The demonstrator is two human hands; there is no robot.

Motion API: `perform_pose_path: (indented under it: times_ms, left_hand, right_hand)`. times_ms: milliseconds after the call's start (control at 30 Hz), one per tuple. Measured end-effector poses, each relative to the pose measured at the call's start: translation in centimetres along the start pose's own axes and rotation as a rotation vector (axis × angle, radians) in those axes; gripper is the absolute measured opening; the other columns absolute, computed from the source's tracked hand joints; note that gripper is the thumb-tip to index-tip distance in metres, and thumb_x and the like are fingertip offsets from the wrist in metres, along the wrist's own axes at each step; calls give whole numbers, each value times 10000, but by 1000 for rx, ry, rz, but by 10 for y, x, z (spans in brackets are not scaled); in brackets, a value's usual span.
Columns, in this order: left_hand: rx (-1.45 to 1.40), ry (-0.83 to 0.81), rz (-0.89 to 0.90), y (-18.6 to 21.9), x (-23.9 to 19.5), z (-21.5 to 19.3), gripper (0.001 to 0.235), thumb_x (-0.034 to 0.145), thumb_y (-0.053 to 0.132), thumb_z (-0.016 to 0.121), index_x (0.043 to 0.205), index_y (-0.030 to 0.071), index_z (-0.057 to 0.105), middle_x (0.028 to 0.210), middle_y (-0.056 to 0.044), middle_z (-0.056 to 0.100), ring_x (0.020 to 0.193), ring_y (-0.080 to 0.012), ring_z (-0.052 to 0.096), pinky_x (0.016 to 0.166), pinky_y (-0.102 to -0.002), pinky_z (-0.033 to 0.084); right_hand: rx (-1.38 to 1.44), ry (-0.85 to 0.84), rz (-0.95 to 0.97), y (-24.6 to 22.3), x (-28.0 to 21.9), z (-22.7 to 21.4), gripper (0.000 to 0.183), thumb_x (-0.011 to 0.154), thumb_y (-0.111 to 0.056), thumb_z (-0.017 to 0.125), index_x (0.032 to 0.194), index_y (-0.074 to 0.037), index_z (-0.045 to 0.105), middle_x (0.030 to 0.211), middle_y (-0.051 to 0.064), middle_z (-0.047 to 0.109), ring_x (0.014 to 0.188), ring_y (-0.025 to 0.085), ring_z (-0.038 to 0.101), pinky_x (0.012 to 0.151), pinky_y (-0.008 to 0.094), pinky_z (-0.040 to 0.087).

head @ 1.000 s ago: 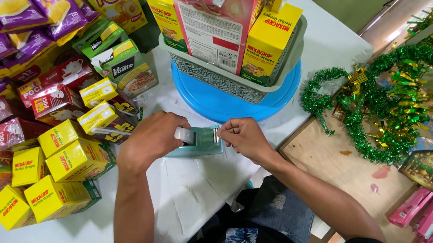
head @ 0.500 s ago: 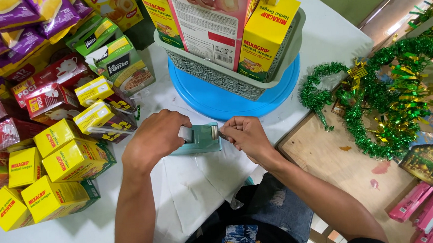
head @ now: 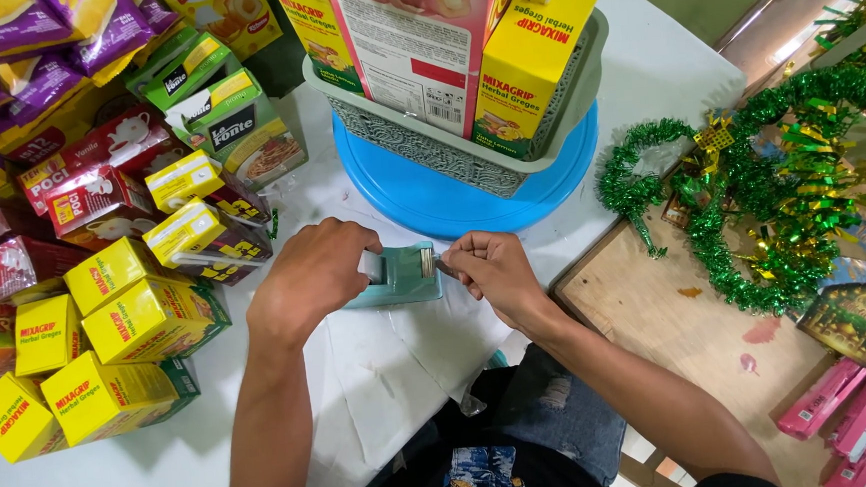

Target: Arranging and securing snack boxes into a tiered display using tape

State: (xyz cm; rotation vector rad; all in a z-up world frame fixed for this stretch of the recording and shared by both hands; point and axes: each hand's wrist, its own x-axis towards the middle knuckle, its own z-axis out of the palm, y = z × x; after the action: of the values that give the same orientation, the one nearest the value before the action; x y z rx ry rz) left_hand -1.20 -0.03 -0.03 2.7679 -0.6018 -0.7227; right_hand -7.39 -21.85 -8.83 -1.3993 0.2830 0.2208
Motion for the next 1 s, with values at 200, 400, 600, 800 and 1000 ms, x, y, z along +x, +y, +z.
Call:
perform_pose_path:
  times_ms: [200, 400, 600, 800, 1000]
  left_hand:
    - [-26, -5, -11, -5, 7, 6, 396, 803, 57, 790, 1197, 88, 766, 1063, -248, 752, 948, -503, 737, 795, -547, 611]
    - [82, 49, 34, 6, -3, 4, 442, 811, 79, 792, 1240, 14, 707, 1050, -233, 752, 967, -442, 748, 899, -536, 575]
    - [240, 165, 169, 36, -24, -1, 533, 818, 197, 835, 1298, 59, 649, 1136, -128, 705, 1080, -299, 691, 994, -485, 466]
    - [199, 74, 218, 49, -23, 11, 441, 835, 165, 836, 1255, 92, 724, 1168, -140, 676, 1077, -307, 679, 993, -477, 481]
    - [222, 62, 206, 44, -18, 22, 424, 809, 199, 858, 1216, 131, 761, 1154, -134, 666, 1069, -310, 676, 996, -481, 470]
  right_hand:
    - [-33, 7, 31, 2, 1, -1, 112, 895, -33, 694, 818, 45, 716, 547, 90, 533, 497, 105, 464, 402, 230, 427]
    - [11, 11, 43, 17, 9, -5, 103, 888, -36, 686, 815, 30, 718, 541, 62, 507, 496, 89, 436, 420, 216, 396]
    - [35, 6, 78, -16, -10, 8, 104, 874, -57, 688, 801, 6, 727, 557, 57, 508, 523, 110, 429, 437, 253, 411]
    - [45, 11, 86, 4, -1, 2, 152, 888, -111, 745, 776, -14, 710, 559, 42, 494, 545, 111, 428, 477, 248, 401]
    - [99, 7, 129, 17, 3, 4, 142, 903, -98, 676, 782, -27, 694, 580, 36, 473, 560, 120, 417, 502, 256, 394]
